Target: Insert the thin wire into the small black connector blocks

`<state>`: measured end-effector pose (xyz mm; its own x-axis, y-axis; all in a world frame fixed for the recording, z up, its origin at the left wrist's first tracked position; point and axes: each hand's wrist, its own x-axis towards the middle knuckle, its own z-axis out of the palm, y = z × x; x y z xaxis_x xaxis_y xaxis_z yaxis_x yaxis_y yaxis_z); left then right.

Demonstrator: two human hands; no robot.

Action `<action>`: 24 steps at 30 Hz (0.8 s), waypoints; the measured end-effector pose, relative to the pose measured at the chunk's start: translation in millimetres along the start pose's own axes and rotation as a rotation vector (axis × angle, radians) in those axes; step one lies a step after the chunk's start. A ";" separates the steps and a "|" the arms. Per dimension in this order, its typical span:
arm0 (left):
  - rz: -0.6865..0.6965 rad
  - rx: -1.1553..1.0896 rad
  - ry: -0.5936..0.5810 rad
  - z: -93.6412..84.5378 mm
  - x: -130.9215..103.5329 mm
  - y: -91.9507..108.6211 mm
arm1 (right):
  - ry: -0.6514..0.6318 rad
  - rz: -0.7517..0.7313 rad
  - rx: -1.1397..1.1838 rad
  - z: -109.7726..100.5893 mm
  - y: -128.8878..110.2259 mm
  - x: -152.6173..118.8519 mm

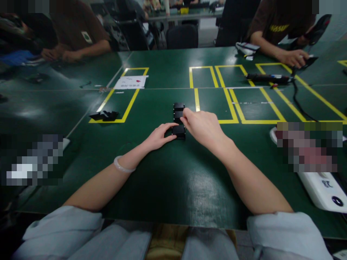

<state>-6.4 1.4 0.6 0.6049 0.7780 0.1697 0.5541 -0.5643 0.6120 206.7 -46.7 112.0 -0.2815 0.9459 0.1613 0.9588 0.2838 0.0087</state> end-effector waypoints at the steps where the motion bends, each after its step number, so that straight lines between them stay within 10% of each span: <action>1: 0.001 0.000 0.001 0.1 0.0 -0.3 | -0.005 -0.008 0.000 0.2 0.3 0.0; 24: 0.005 -0.014 0.004 -0.4 -0.1 -0.3 | 0.023 -0.047 0.054 1.9 1.2 -1.2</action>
<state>-6.9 1.6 0.7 0.6058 0.7759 0.1757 0.5427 -0.5646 0.6219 208.1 -47.2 109.9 -0.3248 0.9276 0.1843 0.9409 0.3366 -0.0359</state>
